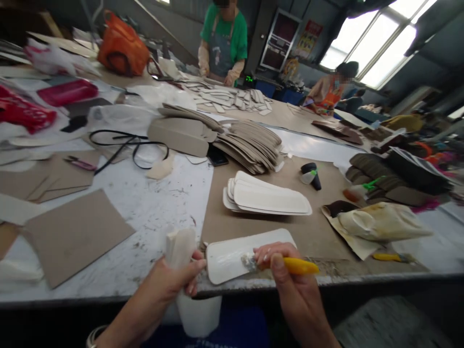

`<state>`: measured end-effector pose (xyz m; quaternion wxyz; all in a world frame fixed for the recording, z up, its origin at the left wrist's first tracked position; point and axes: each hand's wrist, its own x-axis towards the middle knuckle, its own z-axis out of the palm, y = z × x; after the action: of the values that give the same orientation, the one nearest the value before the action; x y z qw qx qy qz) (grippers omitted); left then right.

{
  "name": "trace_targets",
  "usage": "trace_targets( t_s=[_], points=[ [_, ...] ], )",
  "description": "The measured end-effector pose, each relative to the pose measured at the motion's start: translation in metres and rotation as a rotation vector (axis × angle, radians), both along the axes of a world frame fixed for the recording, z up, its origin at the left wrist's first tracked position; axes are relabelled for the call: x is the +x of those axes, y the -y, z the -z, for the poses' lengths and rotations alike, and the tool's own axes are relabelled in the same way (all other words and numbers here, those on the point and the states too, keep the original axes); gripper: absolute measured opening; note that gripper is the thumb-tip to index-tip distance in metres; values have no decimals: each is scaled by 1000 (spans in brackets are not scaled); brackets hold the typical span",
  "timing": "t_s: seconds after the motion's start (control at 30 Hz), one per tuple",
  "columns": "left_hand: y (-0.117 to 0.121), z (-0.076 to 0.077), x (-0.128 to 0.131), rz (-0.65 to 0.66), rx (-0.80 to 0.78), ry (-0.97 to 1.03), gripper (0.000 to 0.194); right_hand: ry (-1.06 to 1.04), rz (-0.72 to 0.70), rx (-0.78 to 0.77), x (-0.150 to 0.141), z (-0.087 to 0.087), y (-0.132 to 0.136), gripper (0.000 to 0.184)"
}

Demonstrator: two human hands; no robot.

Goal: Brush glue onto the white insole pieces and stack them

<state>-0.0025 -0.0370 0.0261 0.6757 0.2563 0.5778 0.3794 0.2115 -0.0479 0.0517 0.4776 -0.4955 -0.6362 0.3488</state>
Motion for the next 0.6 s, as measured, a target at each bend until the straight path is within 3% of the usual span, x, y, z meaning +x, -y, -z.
trace_targets(
  t_s=[0.17, 0.33, 0.43, 0.6],
  points=[
    [13, -20, 0, 100, -9, 134, 43, 10, -175, -300, -37, 0, -15, 30],
    [20, -24, 7, 210, 5, 96, 41, -184, -308, -602, -66, 11, -20, 29],
    [22, -22, 7, 234, 12, 122, 35, -178, -280, -541, -65, 14, -17, 29],
    [30, -22, 3, 205, -50, 160, 44, -161, -152, -429, -56, 12, -18, 29]
  ],
)
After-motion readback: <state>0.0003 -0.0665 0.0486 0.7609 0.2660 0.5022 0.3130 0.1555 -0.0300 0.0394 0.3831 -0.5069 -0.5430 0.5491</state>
